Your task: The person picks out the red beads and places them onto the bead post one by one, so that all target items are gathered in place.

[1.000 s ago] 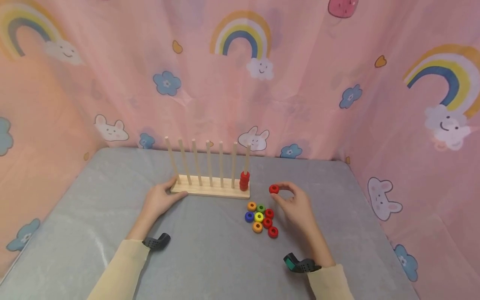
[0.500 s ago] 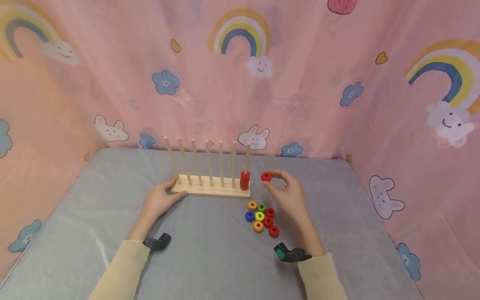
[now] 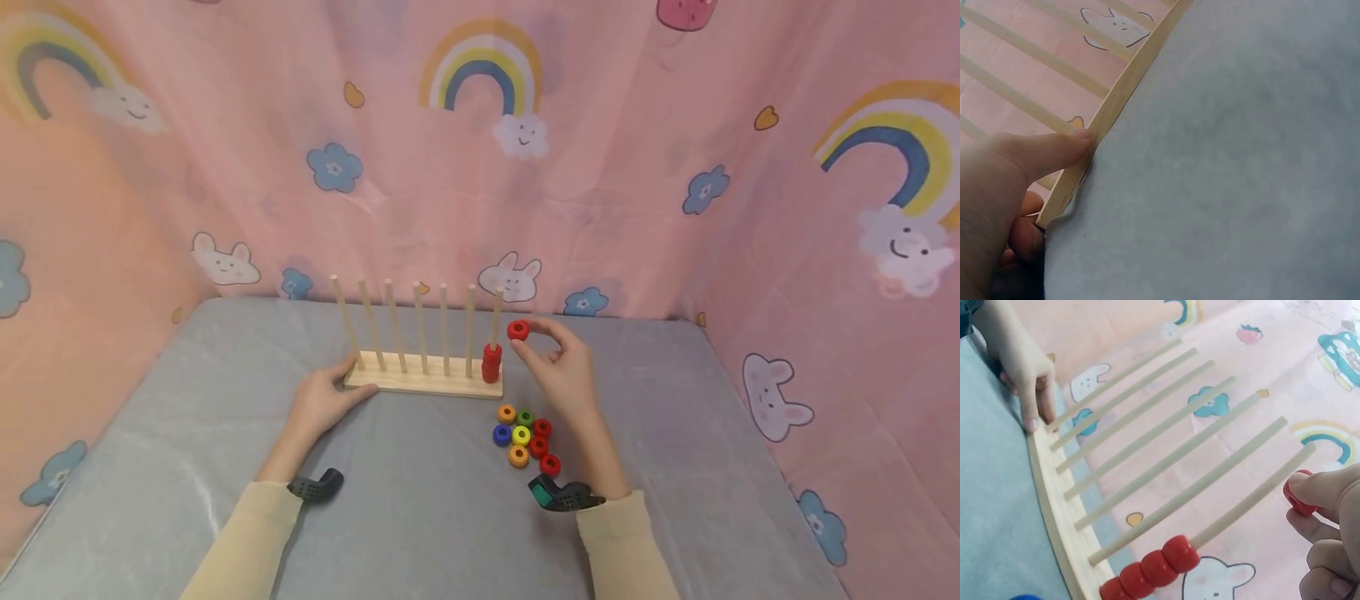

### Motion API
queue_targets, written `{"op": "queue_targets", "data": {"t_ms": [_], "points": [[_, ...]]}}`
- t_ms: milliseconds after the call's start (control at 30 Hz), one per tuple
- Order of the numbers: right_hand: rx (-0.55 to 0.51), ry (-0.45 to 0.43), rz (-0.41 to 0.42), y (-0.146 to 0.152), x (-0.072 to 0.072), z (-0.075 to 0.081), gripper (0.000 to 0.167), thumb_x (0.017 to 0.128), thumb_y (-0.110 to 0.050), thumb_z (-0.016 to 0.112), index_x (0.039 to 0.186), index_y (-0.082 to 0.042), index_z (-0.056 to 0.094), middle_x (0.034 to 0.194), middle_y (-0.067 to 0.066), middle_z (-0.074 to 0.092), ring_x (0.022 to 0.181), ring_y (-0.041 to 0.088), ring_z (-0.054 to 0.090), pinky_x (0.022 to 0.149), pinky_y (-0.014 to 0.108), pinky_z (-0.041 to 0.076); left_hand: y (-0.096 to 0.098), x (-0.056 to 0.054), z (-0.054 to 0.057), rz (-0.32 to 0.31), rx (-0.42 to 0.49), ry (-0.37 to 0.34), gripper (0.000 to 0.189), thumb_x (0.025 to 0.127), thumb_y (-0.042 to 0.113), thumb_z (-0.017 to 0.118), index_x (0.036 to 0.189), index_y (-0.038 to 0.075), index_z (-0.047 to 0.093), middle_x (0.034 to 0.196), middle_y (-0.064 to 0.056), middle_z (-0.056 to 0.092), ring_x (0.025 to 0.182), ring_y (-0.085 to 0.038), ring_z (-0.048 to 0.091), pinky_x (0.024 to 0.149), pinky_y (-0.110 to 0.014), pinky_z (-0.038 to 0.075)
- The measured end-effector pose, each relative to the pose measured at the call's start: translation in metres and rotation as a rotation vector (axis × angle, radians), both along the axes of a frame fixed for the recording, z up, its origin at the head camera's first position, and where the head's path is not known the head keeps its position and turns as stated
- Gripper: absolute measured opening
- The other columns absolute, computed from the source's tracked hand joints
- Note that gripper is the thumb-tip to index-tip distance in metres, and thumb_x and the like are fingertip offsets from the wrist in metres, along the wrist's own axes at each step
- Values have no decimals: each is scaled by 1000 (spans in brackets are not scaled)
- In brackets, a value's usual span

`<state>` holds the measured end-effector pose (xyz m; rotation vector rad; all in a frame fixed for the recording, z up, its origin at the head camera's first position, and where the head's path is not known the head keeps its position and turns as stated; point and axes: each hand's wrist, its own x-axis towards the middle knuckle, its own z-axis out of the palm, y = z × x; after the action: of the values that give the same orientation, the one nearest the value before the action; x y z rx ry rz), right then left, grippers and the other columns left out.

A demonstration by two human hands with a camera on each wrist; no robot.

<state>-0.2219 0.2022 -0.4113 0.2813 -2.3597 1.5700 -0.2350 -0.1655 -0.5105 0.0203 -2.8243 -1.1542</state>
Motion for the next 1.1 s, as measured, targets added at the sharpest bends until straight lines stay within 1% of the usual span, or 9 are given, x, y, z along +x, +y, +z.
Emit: {"op": "queue_targets", "data": {"t_ms": [267, 433, 600, 733, 900, 1000, 1100], "points": [[-35, 58, -9, -13, -8, 12, 37, 100, -19, 77, 134, -6, 70, 131, 14, 69, 37, 11, 32, 40, 23, 28, 0, 1, 1, 0, -4, 1, 84, 91, 47, 83, 156, 7, 51, 153, -20, 55, 137, -46, 57, 103, -58, 53], [-121, 104, 2, -20, -12, 22, 34, 101, -16, 75, 134, -5, 71, 125, 10, 69, 37, 10, 29, 39, 23, 26, 0, 0, 1, -1, -6, -1, 84, 91, 47, 83, 157, 8, 50, 153, -20, 55, 138, -45, 56, 105, -58, 52], [-195, 162, 10, -24, -17, 31, 34, 101, -12, 75, 133, -2, 71, 123, 3, 69, 37, 10, 28, 39, 21, 26, 0, -1, -1, -3, -9, 7, 84, 91, 47, 84, 156, 8, 51, 153, -19, 56, 137, -45, 57, 105, -58, 52], [-231, 172, -18, -24, -19, 37, 34, 101, -13, 74, 133, -1, 70, 122, -1, 70, 37, 8, 26, 40, 19, 26, -1, 0, -1, -3, -9, 9, 84, 90, 47, 84, 156, 7, 51, 151, -20, 57, 136, -45, 58, 104, -58, 52], [-260, 176, -83, -23, -17, 37, 33, 100, -14, 76, 132, -3, 72, 121, 2, 71, 37, 9, 27, 40, 19, 26, -1, 0, 0, 0, -15, 7, 83, 90, 48, 84, 155, 7, 52, 152, -19, 56, 137, -45, 58, 105, -58, 52], [-252, 173, -93, -23, -15, 33, 34, 101, -14, 75, 133, -3, 72, 120, -2, 70, 37, 9, 28, 40, 19, 26, 0, -1, -1, 7, -11, 6, 83, 90, 48, 84, 155, 8, 53, 151, -18, 57, 135, -45, 59, 103, -58, 53], [-239, 166, -99, -23, -15, 31, 35, 101, -17, 75, 134, -5, 72, 121, -7, 70, 37, 8, 31, 41, 19, 27, 0, -2, -2, 9, -12, 7, 82, 90, 48, 84, 155, 9, 53, 152, -18, 57, 136, -45, 58, 103, -58, 53]]}}
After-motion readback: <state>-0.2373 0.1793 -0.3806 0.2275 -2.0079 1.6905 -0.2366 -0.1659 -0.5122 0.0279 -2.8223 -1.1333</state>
